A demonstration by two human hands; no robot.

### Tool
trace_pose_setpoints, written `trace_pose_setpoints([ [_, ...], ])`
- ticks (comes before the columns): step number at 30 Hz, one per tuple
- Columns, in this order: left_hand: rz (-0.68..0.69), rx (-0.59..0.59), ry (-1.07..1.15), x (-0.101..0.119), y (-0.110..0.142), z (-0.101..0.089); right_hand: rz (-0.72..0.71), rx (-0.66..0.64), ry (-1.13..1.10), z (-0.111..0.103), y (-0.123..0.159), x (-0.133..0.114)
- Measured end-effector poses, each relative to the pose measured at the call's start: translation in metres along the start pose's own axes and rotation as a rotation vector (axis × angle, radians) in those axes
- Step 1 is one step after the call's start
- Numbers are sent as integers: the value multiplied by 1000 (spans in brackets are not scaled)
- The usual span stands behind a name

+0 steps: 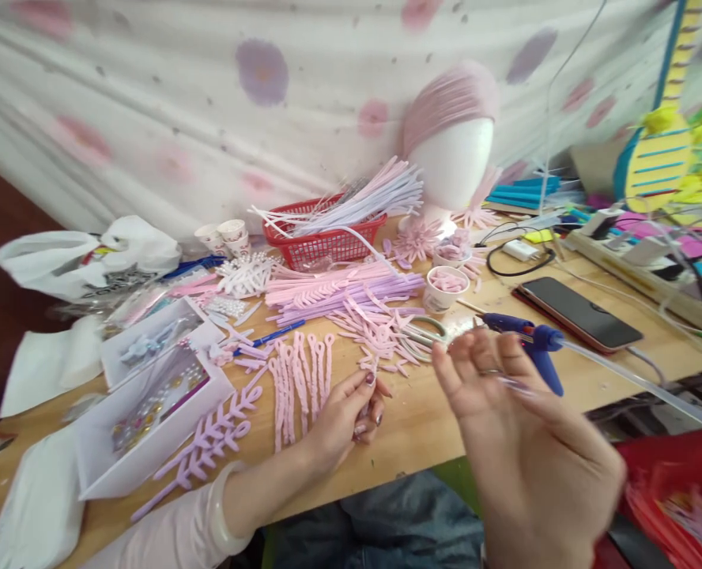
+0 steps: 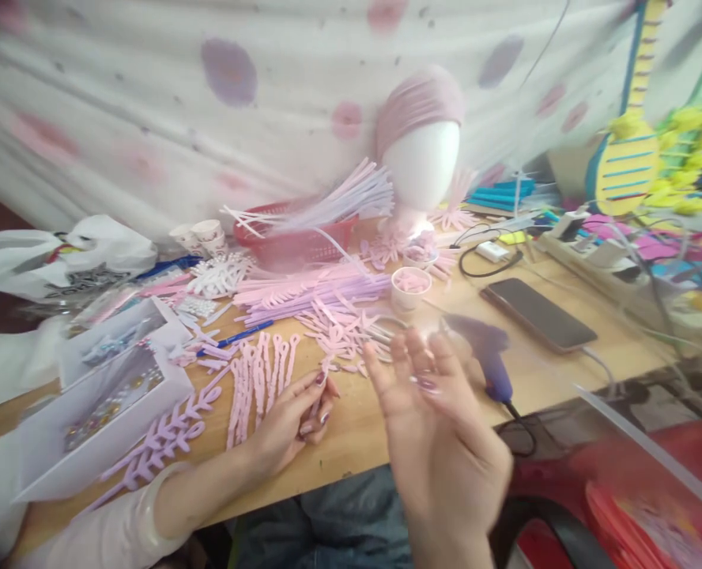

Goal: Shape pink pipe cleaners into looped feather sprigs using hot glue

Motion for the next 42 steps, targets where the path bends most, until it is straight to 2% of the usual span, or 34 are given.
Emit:
trace_pose_setpoints([
  [4, -8, 12, 4, -1, 1, -1, 95, 33, -72, 18, -17, 13],
  [15, -32, 19, 9, 0, 2, 2, 184, 16, -30, 14, -18, 32],
  [23, -41, 26, -1, -1, 3, 1, 160, 32, -43, 20, -18, 28],
  [29, -36, 24, -17, -1, 3, -2, 96, -22, 24, 25, -19, 22],
  [35, -27, 19, -22, 0, 3, -1, 116, -42, -76, 26, -18, 25],
  [42, -19, 19, -29, 1, 3, 0, 133, 29, -5, 16, -15, 29],
])
Point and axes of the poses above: each hand's wrist, its own y-axis away from the middle knuckle, its own z-axis out of the palm, x = y × z, the point moved 9 cm from there along -y, towards the middle knuckle, and after that the axes turned 8 degrees about y, right-handed, at the moved point
